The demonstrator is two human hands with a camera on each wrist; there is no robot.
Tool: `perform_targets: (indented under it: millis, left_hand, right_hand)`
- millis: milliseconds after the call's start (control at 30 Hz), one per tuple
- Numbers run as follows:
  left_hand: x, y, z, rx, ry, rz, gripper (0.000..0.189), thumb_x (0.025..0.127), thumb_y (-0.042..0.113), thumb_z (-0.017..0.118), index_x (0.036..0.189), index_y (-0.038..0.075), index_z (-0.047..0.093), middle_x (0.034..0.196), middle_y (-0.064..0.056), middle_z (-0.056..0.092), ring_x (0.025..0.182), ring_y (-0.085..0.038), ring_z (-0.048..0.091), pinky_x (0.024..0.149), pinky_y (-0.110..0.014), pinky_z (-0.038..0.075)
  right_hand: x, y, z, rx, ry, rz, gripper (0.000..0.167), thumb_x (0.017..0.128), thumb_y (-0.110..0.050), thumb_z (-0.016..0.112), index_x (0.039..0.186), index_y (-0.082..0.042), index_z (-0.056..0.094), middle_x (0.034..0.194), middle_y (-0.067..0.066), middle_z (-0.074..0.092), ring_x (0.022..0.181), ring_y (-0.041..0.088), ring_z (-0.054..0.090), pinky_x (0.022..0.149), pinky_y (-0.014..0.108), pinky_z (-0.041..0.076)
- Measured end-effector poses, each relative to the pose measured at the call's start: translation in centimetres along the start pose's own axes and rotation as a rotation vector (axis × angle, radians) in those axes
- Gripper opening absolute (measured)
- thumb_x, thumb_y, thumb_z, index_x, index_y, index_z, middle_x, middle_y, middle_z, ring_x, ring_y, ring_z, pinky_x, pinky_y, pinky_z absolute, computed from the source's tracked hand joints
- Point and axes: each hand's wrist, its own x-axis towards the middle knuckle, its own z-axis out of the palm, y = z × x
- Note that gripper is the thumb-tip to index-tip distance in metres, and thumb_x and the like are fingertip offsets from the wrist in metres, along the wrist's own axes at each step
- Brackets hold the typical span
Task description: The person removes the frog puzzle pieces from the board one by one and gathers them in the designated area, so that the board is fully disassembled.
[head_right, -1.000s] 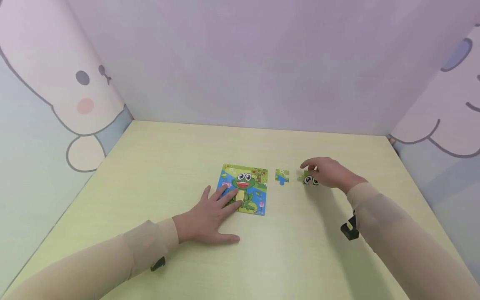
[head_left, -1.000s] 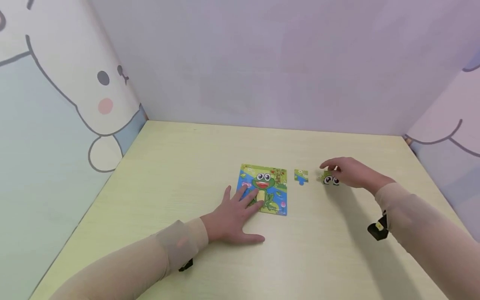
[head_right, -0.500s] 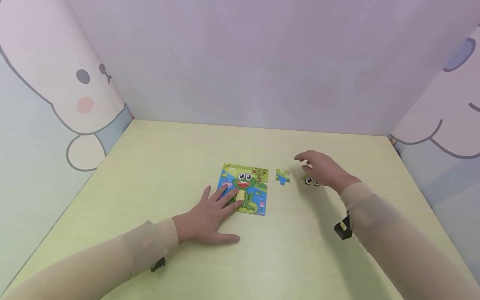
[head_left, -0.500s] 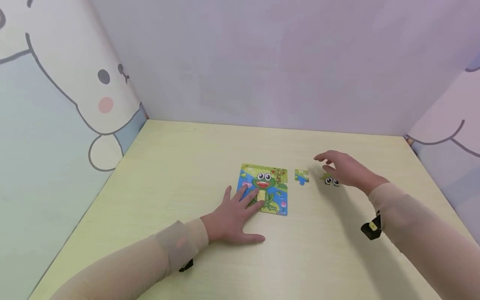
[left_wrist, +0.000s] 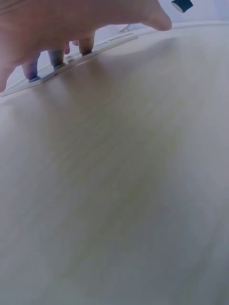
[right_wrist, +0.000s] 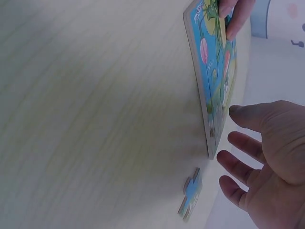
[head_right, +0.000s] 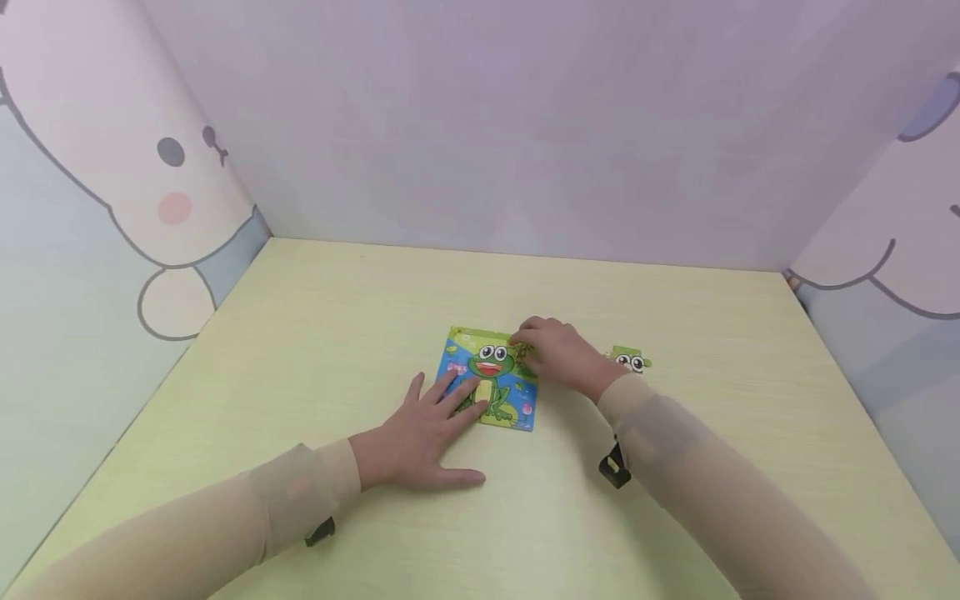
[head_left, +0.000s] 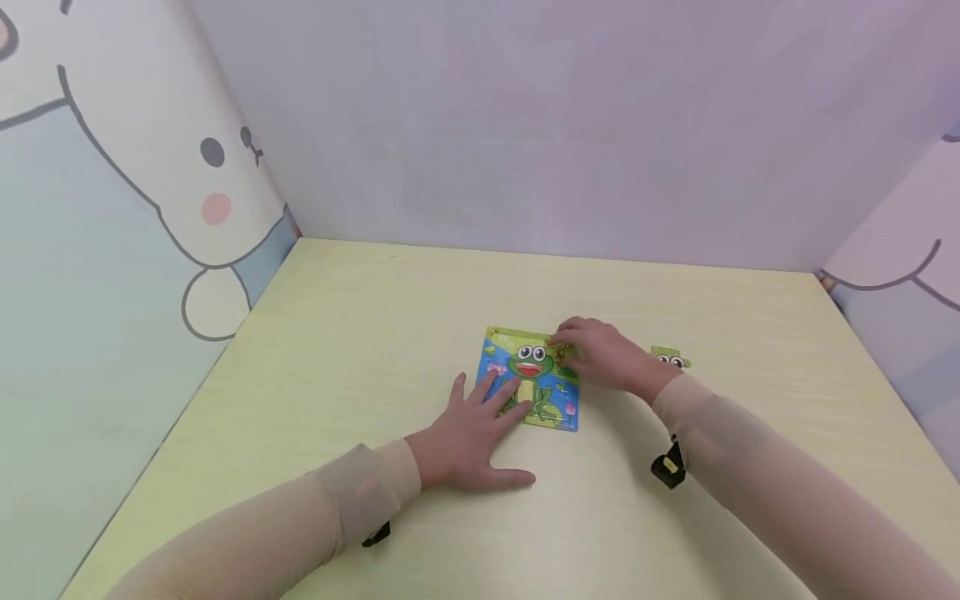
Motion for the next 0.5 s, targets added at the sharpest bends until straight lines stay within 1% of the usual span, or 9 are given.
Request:
perform_targets:
  millis: [133,333,500]
  left_hand:
    - [0.0,0.1,0.1,-0.003,0.007,-0.005,0.094,0.093,0.083,0.044,0.166,0.025,0.033,0.177,-0.008,0.018,0.163,-0.045,0.007,0.120,-0.078,0.015]
    - [0.0,0.3,0.1,-0.007,0.009,-0.011,0.093,0.092,0.082,0.044,0.165,0.025,0.034,0.177,-0.007,0.019,0.163,-0.045,0.008,0.120,-0.078,0.015]
    - [0.0,0.2,0.2,0.010,0.009,-0.011,0.094,0.092,0.083,0.044,0.165,0.025,0.033,0.177,-0.007,0.018,0.163,-0.045,0.008,0.120,-0.078,0.016]
  right_hand:
    - [0.5,-0.7,0.5,-0.029,-0.016,-0.002,0.032,0.096,-0.010,0.075,0.128,-0.007,0.073,0.135,0.018,0.065,0.124,0.040,0.062,0.107,0.061,0.047]
    - [0.8,-1.1,0.7,-0.094,-0.022,-0.018,0.030,0.094,-0.013,0.078,0.124,-0.008,0.075,0.135,0.016,0.066,0.124,0.039,0.061,0.104,0.062,0.048]
    - [0.9,-1.5,0.7,-0.096,-0.035,0.007,0.027,0.095,-0.015,0.078,0.121,-0.009,0.076,0.136,0.017,0.063,0.125,0.040,0.058,0.105,0.063,0.046]
